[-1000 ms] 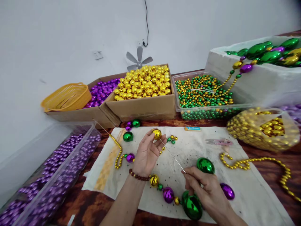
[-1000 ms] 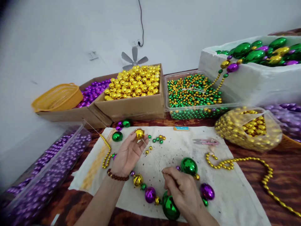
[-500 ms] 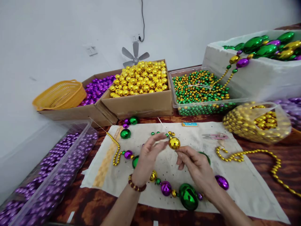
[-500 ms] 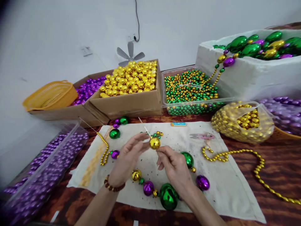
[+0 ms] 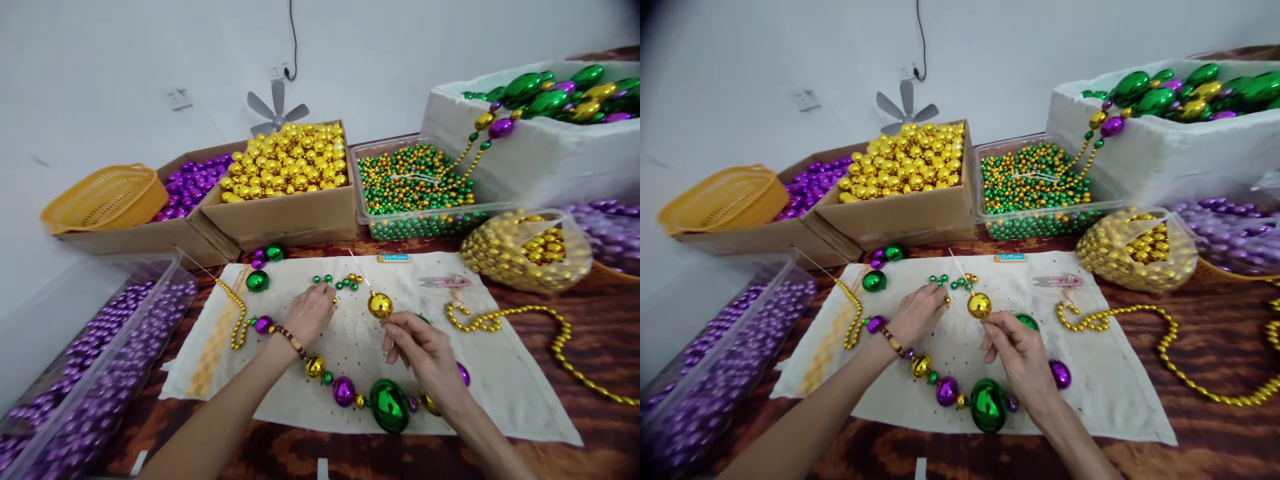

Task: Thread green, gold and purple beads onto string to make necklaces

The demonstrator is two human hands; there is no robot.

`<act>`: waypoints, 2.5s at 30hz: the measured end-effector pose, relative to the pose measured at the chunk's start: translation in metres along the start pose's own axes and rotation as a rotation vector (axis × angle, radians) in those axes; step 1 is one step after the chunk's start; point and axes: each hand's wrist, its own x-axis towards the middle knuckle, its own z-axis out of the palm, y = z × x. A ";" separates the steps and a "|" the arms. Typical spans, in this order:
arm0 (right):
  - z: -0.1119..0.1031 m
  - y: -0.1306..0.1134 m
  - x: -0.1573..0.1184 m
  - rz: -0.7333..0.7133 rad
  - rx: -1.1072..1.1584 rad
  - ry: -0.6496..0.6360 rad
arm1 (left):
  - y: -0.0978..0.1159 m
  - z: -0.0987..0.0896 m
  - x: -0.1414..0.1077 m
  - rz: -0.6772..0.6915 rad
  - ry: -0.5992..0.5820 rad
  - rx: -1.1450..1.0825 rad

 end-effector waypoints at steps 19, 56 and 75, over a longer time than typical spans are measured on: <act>-0.004 0.000 0.001 0.039 -0.006 0.035 | 0.000 0.004 0.053 0.098 0.112 -0.052; 0.003 0.008 -0.003 -0.030 -0.238 -0.036 | -0.001 -0.039 0.007 -0.189 0.119 -2.117; 0.008 0.000 0.012 0.205 0.278 -0.347 | -0.173 -0.007 -0.026 -0.272 0.331 -0.279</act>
